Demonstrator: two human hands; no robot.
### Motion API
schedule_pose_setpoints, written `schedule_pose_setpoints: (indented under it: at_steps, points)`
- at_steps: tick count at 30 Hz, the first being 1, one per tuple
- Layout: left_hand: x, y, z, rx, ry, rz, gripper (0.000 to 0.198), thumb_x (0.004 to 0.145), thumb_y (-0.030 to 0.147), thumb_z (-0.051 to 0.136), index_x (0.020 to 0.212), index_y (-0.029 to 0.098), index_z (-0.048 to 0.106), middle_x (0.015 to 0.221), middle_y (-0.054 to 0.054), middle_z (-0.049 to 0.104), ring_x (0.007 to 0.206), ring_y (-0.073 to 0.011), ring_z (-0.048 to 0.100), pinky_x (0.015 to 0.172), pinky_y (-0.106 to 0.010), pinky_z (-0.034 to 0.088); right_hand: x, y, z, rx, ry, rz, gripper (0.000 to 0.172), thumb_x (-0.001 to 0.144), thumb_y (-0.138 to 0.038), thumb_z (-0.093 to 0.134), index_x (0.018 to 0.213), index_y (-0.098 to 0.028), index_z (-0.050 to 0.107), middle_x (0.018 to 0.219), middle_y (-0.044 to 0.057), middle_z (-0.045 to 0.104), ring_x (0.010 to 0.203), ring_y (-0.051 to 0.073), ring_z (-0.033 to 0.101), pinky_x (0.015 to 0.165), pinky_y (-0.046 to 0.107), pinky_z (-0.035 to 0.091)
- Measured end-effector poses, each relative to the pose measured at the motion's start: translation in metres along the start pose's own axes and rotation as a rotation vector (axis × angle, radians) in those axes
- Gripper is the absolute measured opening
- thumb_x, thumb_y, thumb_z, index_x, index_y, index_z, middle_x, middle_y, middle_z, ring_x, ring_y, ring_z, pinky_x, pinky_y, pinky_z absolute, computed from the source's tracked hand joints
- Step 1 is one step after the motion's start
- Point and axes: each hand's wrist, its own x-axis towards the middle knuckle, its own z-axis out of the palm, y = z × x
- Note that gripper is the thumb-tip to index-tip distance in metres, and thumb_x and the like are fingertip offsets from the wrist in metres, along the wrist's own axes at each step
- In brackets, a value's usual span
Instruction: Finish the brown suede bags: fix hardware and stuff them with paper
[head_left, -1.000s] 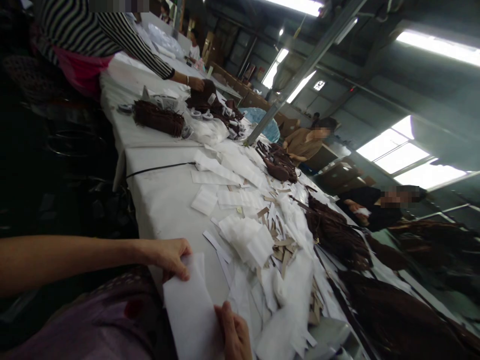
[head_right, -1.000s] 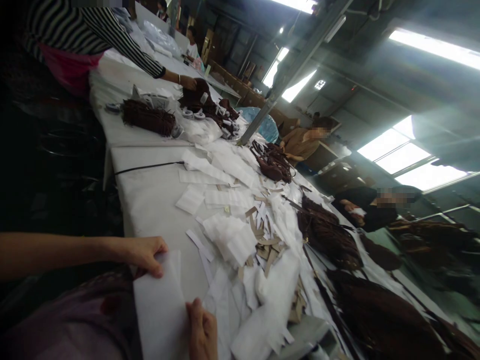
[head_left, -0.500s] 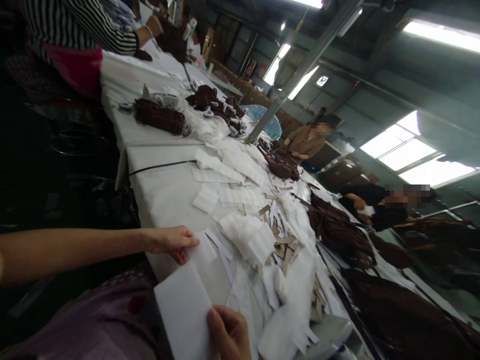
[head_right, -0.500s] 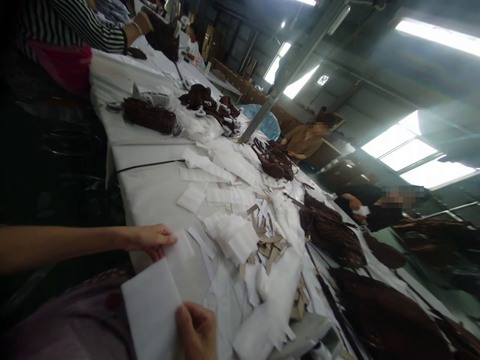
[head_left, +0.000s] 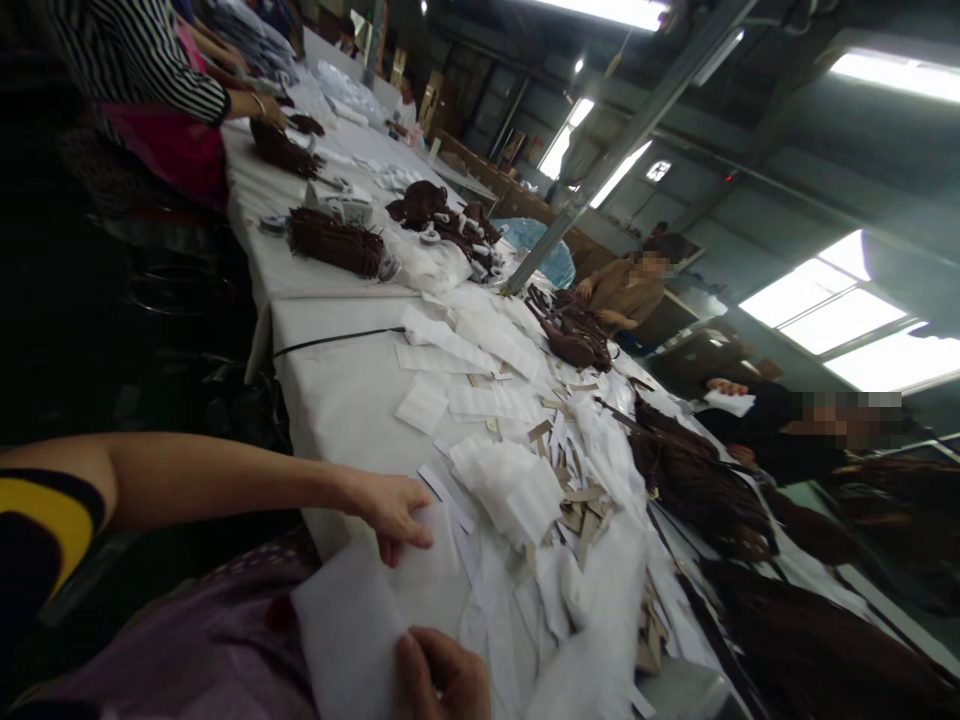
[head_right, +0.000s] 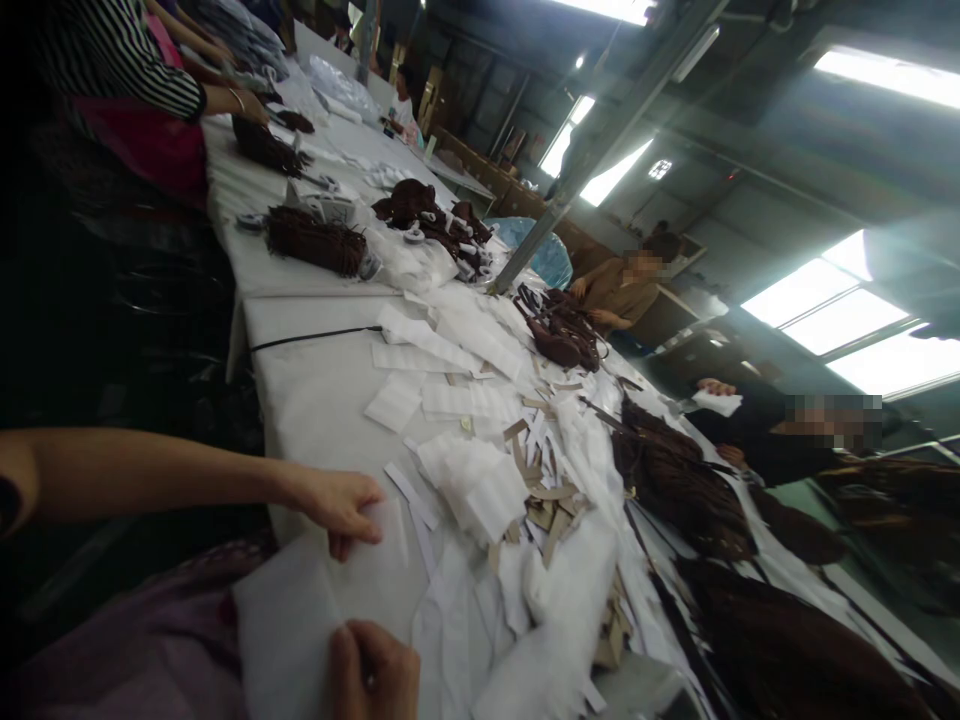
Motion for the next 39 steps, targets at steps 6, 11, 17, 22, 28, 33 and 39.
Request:
schedule_pose_setpoints:
  at_steps: [6, 11, 17, 22, 28, 33, 39]
  points:
    - [-0.010, 0.001, 0.013, 0.198, -0.204, -0.091, 0.048, 0.065, 0.064, 0.069, 0.069, 0.016, 0.067, 0.060, -0.002, 0.063, 0.050, -0.0156, 0.055, 0.041, -0.021, 0.040, 0.003, -0.009, 0.001, 0.013, 0.021, -0.007, 0.048, 0.083, -0.054, 0.045, 0.065, -0.014, 0.067, 0.057, -0.001, 0.052, 0.056, 0.012, 0.044, 0.052, 0.024, 0.026]
    - [-0.009, -0.006, 0.013, 0.330, -0.263, -0.024, 0.037, 0.056, 0.051, 0.078, 0.067, 0.017, 0.068, 0.059, -0.001, 0.064, 0.054, -0.0174, 0.056, 0.044, -0.023, 0.040, 0.007, 0.005, 0.006, 0.145, -0.074, 0.042, 0.052, 0.081, -0.060, 0.049, 0.063, -0.013, 0.063, 0.056, -0.002, 0.042, 0.056, 0.010, 0.036, 0.051, 0.023, 0.022]
    - [-0.002, -0.024, 0.012, 0.107, -0.246, -0.159, 0.036, 0.051, 0.047, 0.079, 0.070, 0.018, 0.068, 0.061, 0.000, 0.064, 0.052, -0.0165, 0.055, 0.047, -0.025, 0.044, 0.009, 0.028, 0.005, 0.357, -0.082, 0.106, 0.056, 0.079, -0.065, 0.051, 0.059, -0.013, 0.060, 0.055, -0.004, 0.032, 0.056, 0.008, 0.025, 0.049, 0.023, 0.021]
    - [-0.005, -0.018, 0.014, 0.136, -0.214, -0.189, 0.037, 0.050, 0.047, 0.079, 0.071, 0.018, 0.070, 0.063, -0.003, 0.066, 0.053, -0.0191, 0.057, 0.044, -0.026, 0.044, 0.012, 0.027, 0.004, 0.355, -0.098, 0.151, 0.055, 0.075, -0.065, 0.059, 0.073, -0.011, 0.072, 0.060, 0.002, 0.055, 0.058, 0.011, 0.041, 0.049, 0.021, 0.029]
    - [-0.012, -0.009, 0.014, 0.227, -0.158, -0.166, 0.032, 0.054, 0.045, 0.076, 0.070, 0.017, 0.070, 0.065, -0.004, 0.067, 0.057, -0.0206, 0.059, 0.044, -0.025, 0.043, 0.013, 0.017, 0.004, 0.217, -0.106, 0.108, 0.050, 0.077, -0.060, 0.060, 0.071, -0.012, 0.073, 0.061, 0.003, 0.060, 0.058, 0.012, 0.044, 0.047, 0.021, 0.029]
    - [-0.014, -0.010, 0.016, 0.266, -0.131, -0.153, 0.030, 0.056, 0.044, 0.074, 0.070, 0.018, 0.069, 0.065, -0.001, 0.066, 0.060, -0.0199, 0.059, 0.047, -0.025, 0.043, 0.011, 0.016, 0.006, 0.184, -0.040, 0.126, 0.054, 0.074, -0.064, 0.059, 0.066, -0.012, 0.071, 0.057, 0.003, 0.057, 0.055, 0.011, 0.043, 0.045, 0.021, 0.026]
    - [-0.022, -0.001, 0.018, 0.295, -0.141, -0.065, 0.026, 0.061, 0.041, 0.071, 0.072, 0.018, 0.069, 0.064, 0.000, 0.065, 0.059, -0.0172, 0.058, 0.047, -0.022, 0.042, 0.007, 0.019, 0.008, 0.136, 0.033, 0.055, 0.058, 0.070, -0.068, 0.058, 0.059, -0.013, 0.069, 0.050, 0.000, 0.053, 0.049, 0.009, 0.040, 0.043, 0.022, 0.024]
